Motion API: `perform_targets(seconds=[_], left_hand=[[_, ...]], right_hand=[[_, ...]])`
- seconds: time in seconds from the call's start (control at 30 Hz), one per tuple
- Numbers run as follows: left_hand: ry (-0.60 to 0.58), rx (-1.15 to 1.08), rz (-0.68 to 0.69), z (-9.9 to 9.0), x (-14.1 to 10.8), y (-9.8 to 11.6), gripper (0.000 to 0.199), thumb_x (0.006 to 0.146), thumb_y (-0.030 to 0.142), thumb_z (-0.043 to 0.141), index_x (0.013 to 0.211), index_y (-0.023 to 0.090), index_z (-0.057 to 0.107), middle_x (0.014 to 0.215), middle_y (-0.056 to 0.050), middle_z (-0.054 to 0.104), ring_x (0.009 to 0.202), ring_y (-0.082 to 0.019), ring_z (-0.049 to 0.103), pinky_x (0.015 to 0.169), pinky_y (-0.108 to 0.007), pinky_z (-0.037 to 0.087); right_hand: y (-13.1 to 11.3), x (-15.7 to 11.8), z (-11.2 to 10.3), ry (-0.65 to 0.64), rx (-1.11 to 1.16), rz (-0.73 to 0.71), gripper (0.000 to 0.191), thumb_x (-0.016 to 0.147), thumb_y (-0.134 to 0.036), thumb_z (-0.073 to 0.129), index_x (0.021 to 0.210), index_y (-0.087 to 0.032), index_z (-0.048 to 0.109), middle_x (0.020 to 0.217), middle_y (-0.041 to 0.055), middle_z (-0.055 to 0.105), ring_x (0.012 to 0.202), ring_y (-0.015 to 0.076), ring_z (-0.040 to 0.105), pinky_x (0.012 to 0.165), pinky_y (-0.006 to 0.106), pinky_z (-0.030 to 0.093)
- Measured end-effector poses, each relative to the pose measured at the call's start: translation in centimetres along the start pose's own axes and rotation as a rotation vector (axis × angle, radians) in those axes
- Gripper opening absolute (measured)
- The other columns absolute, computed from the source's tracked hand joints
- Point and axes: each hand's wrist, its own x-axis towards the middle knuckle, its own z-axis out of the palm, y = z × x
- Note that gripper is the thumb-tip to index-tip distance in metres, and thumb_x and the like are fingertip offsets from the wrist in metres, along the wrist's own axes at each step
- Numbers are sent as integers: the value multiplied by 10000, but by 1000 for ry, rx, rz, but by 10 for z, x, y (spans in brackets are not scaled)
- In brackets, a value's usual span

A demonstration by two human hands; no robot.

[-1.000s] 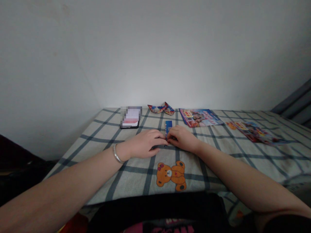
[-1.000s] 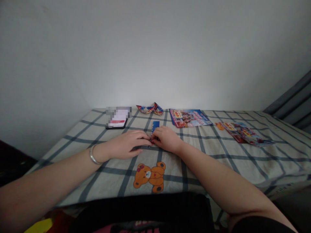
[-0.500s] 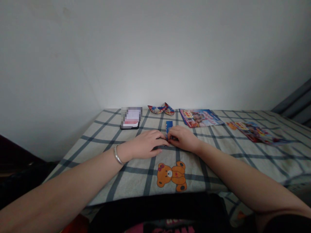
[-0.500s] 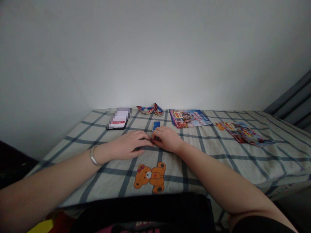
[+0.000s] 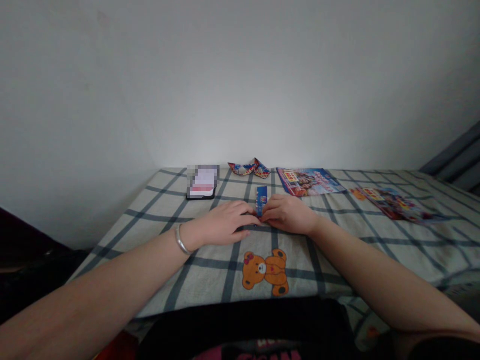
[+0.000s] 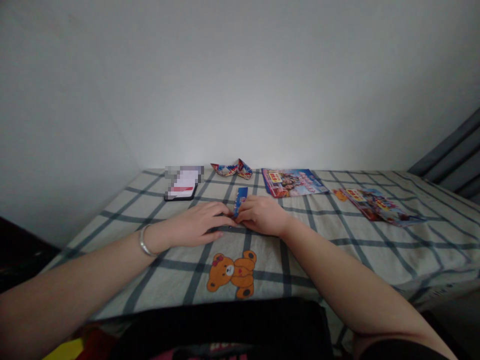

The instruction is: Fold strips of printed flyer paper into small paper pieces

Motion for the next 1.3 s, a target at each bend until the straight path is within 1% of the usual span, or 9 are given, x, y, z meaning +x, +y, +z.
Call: perform_targets(seconds=[0.27,0.53,0.63,0.77,0.93,1.07,1.17,1.23,1.3], left_hand=[[-6,30,-22,2,1,0,330,923,303,576,1249,255,589,1220,-86,560,1142,-251,520,1009,-420,436],[36,-18,39,1,1,-2,273,929,299,571,1192,238,612,1187,-88,581,1121,-239,527,996,-411,440],[53,-40,66,1,1,-4,242,934,284,564,1163,229,616,1182,-87,585,1113,-233,530,989,-406,444],[56,-77,56,1,2,-5,197,931,248,566,1117,235,631,1170,-70,595,1102,-225,543,992,-412,439],[64,-132,75,1,1,-7,146,921,187,555,1017,238,654,1189,-54,603,1110,-214,548,998,-402,443],[77,-146,66,2,0,-8,148,914,182,574,1024,240,654,1194,-57,602,1117,-218,549,997,-407,448],[86,-167,51,3,-1,-8,143,909,188,584,1022,240,655,1190,-58,602,1111,-216,554,997,-409,450],[91,-186,42,4,-2,-9,137,912,190,578,1014,238,655,1182,-55,609,1109,-213,559,996,-407,452],[92,-195,37,4,-2,-9,140,917,184,563,1010,236,654,1179,-51,615,1113,-209,560,1002,-405,450]], right_hand=[[-4,-2,-3,-38,-15,7,200,905,-164,543,937,-214,733,949,21,732,900,191,617,790,328,462],[-5,-1,-12,-65,-78,47,221,887,-152,549,955,-227,745,897,17,726,850,186,590,742,319,439],[-4,-3,-13,-82,-71,67,238,879,-139,556,979,-239,748,913,6,734,854,178,587,754,310,438],[-1,-5,-12,-94,-68,87,257,869,-140,561,1003,-257,747,965,-11,740,870,172,593,771,304,438],[1,-7,-12,-89,-52,132,247,831,-125,571,938,-247,758,927,-2,735,833,157,615,739,284,435],[2,-11,-14,-112,-82,182,224,828,-148,575,918,-246,756,903,10,723,803,151,624,694,270,426],[4,-13,-12,-104,-71,246,219,833,-160,570,928,-247,748,916,12,721,837,158,638,708,265,439],[5,-13,-10,-67,-82,327,216,838,-155,558,933,-230,736,921,23,724,868,174,646,738,276,455],[6,-11,-6,8,-111,450,188,851,-160,553,924,-205,720,923,44,726,892,193,651,777,298,472]])
